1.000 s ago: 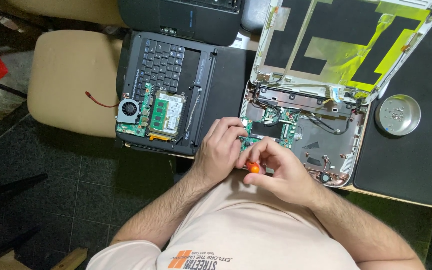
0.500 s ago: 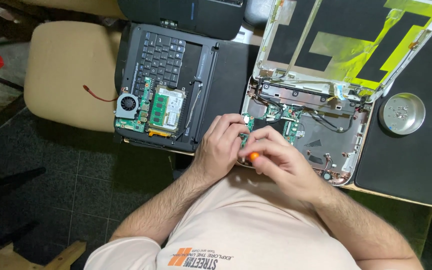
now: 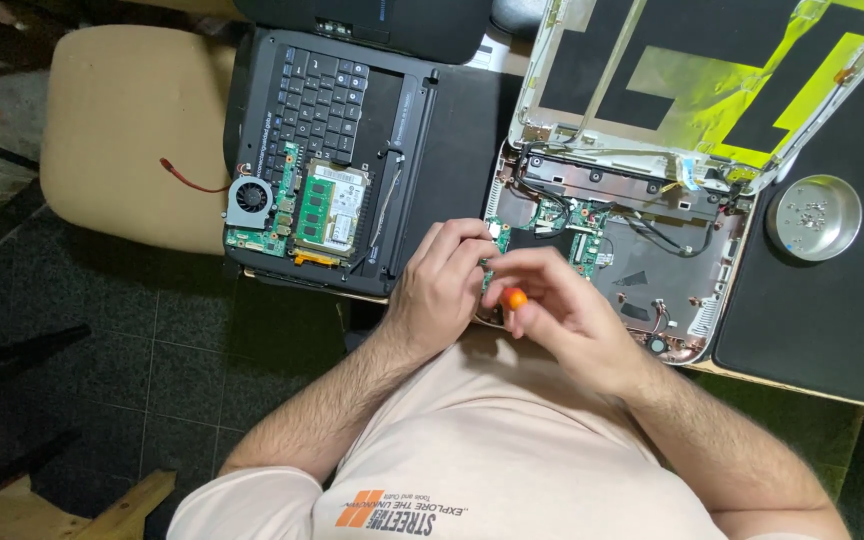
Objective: Extracting the motherboard from a laptop by removing screws and disconnecting internal cables.
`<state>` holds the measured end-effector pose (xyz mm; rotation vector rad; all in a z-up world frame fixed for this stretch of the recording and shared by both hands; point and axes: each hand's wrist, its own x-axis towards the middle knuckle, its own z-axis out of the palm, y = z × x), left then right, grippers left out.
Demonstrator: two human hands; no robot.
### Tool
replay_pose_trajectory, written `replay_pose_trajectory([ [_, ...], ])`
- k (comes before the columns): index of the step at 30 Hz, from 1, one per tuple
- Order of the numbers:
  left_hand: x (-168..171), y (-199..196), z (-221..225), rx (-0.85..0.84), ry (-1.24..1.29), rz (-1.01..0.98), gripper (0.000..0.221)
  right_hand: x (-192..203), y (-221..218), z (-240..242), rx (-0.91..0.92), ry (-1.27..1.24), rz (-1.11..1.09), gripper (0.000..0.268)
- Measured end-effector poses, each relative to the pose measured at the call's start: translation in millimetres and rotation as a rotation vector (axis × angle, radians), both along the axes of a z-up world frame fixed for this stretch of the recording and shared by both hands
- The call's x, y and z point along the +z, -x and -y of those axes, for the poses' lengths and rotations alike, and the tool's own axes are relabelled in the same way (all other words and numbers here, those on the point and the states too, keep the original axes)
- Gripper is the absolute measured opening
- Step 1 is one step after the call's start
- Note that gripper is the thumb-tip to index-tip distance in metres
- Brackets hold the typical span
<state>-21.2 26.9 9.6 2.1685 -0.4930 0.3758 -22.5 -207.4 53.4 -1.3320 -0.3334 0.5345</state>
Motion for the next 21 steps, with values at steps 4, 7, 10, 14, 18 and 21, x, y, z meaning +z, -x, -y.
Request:
replay_pose_trajectory([
  [4,1,1,0,-0.015,0.016,-0.011,0.023,3,-3,-7,-0.027,0.110,0.113,0.039],
  [7,4,-1,2,-0.001,0.023,-0.001,0.022,0,-9,-4,-0.086,0.270,0.365,0.029],
  [10,-1,0,2,0.011,0.014,0.001,0.022,-15,-4,1,-0.140,0.207,0.348,0.040],
  [14,1,1,1,0.004,0.030,-0.013,0.025,-19,0,4,-0.184,0.129,0.341,0.042],
  [18,0,0,1,0.004,0.041,-0.022,0.024,-1,3,14,-0.295,0.100,0.319,0.048],
  [21,5,-2,2,0.002,0.033,-0.028,0.025,-5,12,51,-0.484,0.122,0.240,0.059],
])
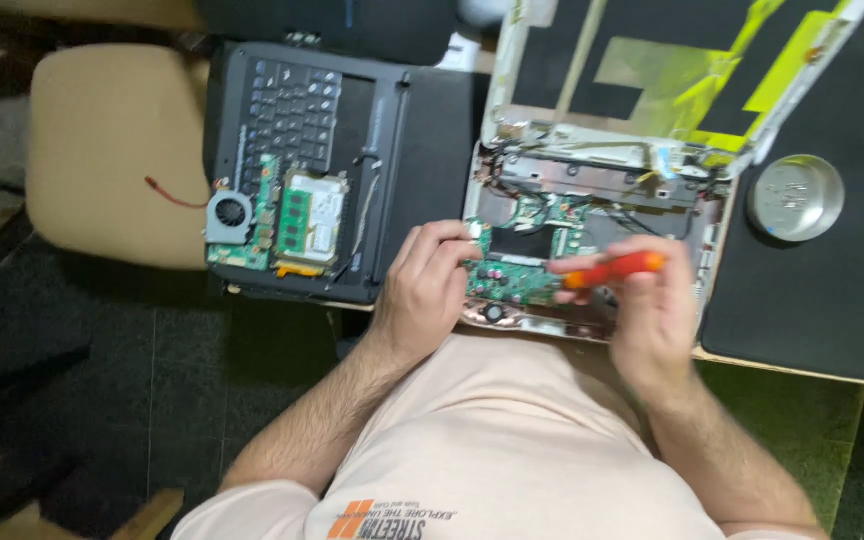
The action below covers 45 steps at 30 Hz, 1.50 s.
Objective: Extracting the motherboard from a laptop by removing screws and disconnecting internal cables.
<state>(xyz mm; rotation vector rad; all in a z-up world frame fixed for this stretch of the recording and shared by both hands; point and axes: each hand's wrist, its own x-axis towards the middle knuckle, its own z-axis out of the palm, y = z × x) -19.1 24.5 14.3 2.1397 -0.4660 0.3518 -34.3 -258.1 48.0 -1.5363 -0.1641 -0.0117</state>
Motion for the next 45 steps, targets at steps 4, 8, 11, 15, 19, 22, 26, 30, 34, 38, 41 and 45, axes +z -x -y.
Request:
replay_pose_trajectory([
  [4,17,1,5,-0.028,0.030,-0.013,0.032,-10,-6,69,-0.310,-0.134,-0.101,0.057],
  [8,21,-1,5,-0.058,0.011,-0.073,0.030,-20,-18,145,-0.570,0.079,-0.002,0.015],
  [11,24,-4,6,-0.065,0.000,-0.107,0.026,-28,-29,184,-0.635,0.305,0.112,0.011],
  [15,22,-5,9,-0.032,-0.050,-0.100,0.020,-40,-44,206,-0.556,0.354,0.251,0.026],
  [19,21,-10,17,0.019,-0.103,-0.059,0.016,-40,-49,203,-0.541,0.385,0.243,0.024],
  [22,21,-15,19,0.041,-0.120,-0.022,0.017,-43,-52,198,-0.494,0.367,0.268,0.026],
  [26,17,-23,23,0.013,-0.145,0.074,0.016,-27,-55,168,-0.384,0.313,0.242,0.021],
  [30,11,-27,27,-0.059,-0.192,0.084,0.042,4,-67,110,-0.175,0.209,0.061,0.023],
  [34,10,-30,24,-0.086,-0.206,0.067,0.058,28,-87,49,0.025,0.386,0.040,0.025],
  [38,12,-30,23,-0.106,-0.240,0.014,0.073,31,-105,9,0.226,0.528,0.257,0.063],
  [41,5,-30,26,-0.080,-0.236,0.010,0.076,23,-112,-9,0.263,0.671,0.362,0.054],
  [45,0,-29,28,-0.062,-0.233,0.010,0.078,16,-110,-16,0.206,0.802,0.362,0.052],
])
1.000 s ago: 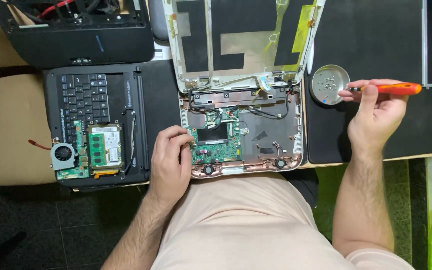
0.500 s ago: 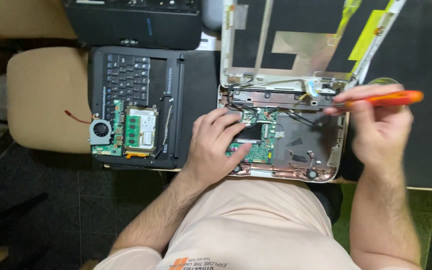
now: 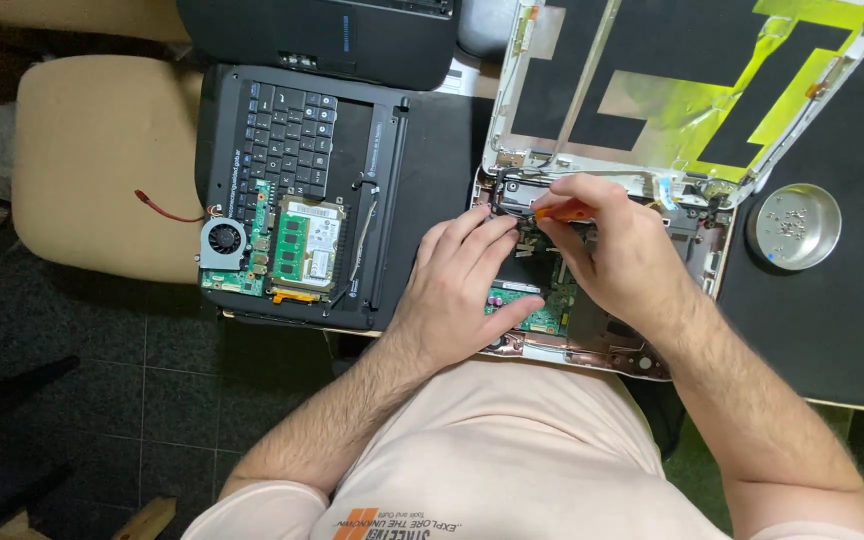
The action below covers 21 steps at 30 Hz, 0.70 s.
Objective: Extracting the motherboard from a laptop by removing screws and disconnecting internal cables.
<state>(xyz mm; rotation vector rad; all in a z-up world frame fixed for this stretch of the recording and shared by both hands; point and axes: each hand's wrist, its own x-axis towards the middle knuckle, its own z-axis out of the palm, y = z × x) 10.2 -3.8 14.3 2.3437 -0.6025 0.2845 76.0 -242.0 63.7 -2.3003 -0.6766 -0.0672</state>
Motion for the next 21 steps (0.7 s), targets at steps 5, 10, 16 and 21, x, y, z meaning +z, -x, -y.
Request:
replay_pose_trajectory([
  [5,-1,-1,-1,-0.009,-0.032,-0.018,0.077,-10,-2,1,0.012,0.019,0.040,0.051],
  [10,1,-1,-1,-0.018,-0.058,-0.052,0.076,-17,-1,4,0.029,0.037,0.086,0.053],
  [16,4,-1,-2,-0.019,-0.080,-0.064,0.073,-27,-1,7,0.018,0.093,0.168,0.049],
  [21,7,-1,-2,-0.032,-0.102,-0.114,0.072,-30,0,8,0.030,0.087,0.231,0.049],
])
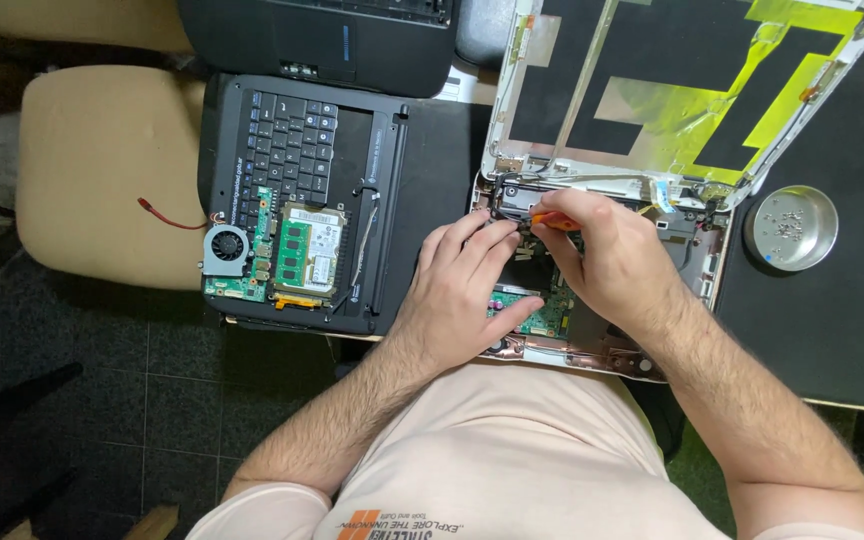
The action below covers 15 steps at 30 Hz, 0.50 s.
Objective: Extracting the motherboard from a laptop by removing screws and disconnecting internal cables.
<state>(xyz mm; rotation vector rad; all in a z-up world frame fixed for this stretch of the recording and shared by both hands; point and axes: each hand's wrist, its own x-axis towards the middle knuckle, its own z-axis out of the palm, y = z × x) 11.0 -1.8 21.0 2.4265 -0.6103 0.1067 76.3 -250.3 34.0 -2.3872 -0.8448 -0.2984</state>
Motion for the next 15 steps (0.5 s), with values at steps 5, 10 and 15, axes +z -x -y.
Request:
replay_pose_trajectory([
  [5,1,0,0,0.002,-0.009,-0.017,0.072,3,-1,-3,-0.008,0.027,0.042,0.049],
  [10,1,1,0,0.008,-0.015,-0.019,0.071,1,0,-4,-0.022,0.036,0.046,0.046],
  [15,-4,1,1,0.015,-0.027,0.006,0.071,19,2,-6,-0.059,0.096,-0.085,0.034],
])
